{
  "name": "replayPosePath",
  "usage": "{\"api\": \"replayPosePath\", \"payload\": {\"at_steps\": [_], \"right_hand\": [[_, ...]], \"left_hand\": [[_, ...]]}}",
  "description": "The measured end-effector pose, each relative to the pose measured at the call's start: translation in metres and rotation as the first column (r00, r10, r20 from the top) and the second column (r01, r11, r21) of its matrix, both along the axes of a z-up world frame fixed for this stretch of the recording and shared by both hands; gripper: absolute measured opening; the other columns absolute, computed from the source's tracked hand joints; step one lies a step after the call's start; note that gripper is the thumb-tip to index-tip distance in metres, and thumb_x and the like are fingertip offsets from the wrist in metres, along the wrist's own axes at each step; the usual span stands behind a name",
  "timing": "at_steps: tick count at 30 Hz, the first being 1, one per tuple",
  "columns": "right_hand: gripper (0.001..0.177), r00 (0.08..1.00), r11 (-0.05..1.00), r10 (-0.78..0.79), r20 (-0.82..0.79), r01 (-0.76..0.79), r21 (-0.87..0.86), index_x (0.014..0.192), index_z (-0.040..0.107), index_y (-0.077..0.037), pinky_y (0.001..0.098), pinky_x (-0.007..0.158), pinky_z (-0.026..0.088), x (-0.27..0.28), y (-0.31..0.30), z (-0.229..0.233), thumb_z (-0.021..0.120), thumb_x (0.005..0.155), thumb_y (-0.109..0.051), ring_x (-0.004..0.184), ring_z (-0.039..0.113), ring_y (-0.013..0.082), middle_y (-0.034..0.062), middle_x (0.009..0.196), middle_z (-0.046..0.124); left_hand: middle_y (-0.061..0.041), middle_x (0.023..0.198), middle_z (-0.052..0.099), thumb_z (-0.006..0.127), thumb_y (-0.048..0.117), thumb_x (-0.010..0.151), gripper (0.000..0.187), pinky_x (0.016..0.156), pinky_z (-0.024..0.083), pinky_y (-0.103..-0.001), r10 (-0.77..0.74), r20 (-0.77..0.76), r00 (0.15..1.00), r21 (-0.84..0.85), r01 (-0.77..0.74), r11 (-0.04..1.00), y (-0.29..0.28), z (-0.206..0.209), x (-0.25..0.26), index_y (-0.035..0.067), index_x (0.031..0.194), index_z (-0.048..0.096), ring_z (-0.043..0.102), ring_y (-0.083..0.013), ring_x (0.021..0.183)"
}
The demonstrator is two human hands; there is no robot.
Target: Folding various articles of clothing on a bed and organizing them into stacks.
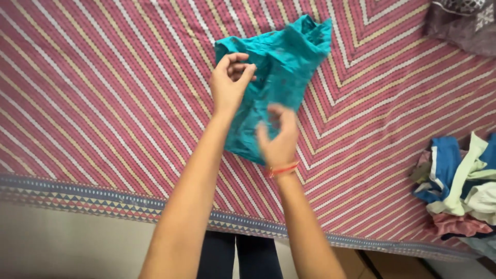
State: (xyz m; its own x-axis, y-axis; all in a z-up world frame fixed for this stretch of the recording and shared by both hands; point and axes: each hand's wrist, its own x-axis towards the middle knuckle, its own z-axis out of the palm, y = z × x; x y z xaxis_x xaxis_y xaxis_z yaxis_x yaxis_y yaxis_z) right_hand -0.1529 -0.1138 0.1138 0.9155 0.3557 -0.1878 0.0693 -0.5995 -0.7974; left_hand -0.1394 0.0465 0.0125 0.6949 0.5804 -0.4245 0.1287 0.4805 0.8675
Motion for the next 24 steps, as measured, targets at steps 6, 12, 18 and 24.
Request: {"api": "replayPosePath", "payload": {"at_steps": [6, 12, 18, 24], "right_hand": [[0.067, 0.953, 0.963, 0.219, 0.21, -0.176, -0.205, 0.137, 0.058, 0.0, 0.0493, 0.097, 0.051, -0.06, -0.014, -0.023, 0.082, 0.079, -0.02, 0.111, 0.059, 0.0409, 0.0233, 0.121, 0.056], [0.065, 0.923, 0.964, 0.19, 0.335, -0.11, -0.243, 0.134, 0.057, 0.001, 0.0508, 0.096, 0.047, -0.064, -0.017, -0.028, 0.082, 0.077, -0.017, 0.11, 0.059, 0.0402, 0.0225, 0.118, 0.059], [0.05, 0.857, 0.943, 0.302, 0.418, -0.204, -0.263, 0.123, 0.067, -0.003, 0.0476, 0.089, 0.047, -0.053, -0.027, -0.011, 0.074, 0.074, -0.007, 0.099, 0.063, 0.03, 0.0115, 0.103, 0.065], [0.05, 0.798, 0.854, 0.52, 0.306, -0.475, -0.213, 0.128, 0.069, 0.002, 0.0424, 0.088, 0.049, -0.059, -0.016, -0.012, 0.073, 0.079, -0.005, 0.093, 0.063, 0.0285, 0.0123, 0.1, 0.064]], "left_hand": [[-0.006, 0.105, 0.079, 0.086, 0.022, 0.087, 0.041, 0.079, 0.063, -0.027, -0.121, -0.118, 0.986, 0.379, 0.157, 0.912, -0.019, 0.022, 0.009, 0.004, 0.12, 0.071, 0.075, -0.0113, 0.088], [-0.009, 0.095, 0.073, 0.09, 0.039, 0.069, 0.078, 0.064, 0.056, -0.034, -0.188, -0.253, 0.949, 0.443, 0.286, 0.85, -0.048, 0.048, 0.039, 0.002, 0.131, 0.059, 0.065, -0.015, 0.067], [-0.003, 0.086, 0.076, 0.089, 0.031, 0.08, 0.038, 0.071, 0.058, -0.032, -0.21, -0.128, 0.969, 0.444, 0.245, 0.862, -0.013, 0.06, 0.03, 0.006, 0.103, 0.071, 0.069, -0.0107, 0.077], [-0.01, 0.083, 0.075, 0.084, 0.02, 0.084, 0.032, 0.07, 0.057, -0.04, -0.103, -0.358, 0.928, 0.573, 0.306, 0.76, 0.035, 0.071, 0.013, 0.006, 0.108, 0.068, 0.075, -0.0218, 0.073]]}}
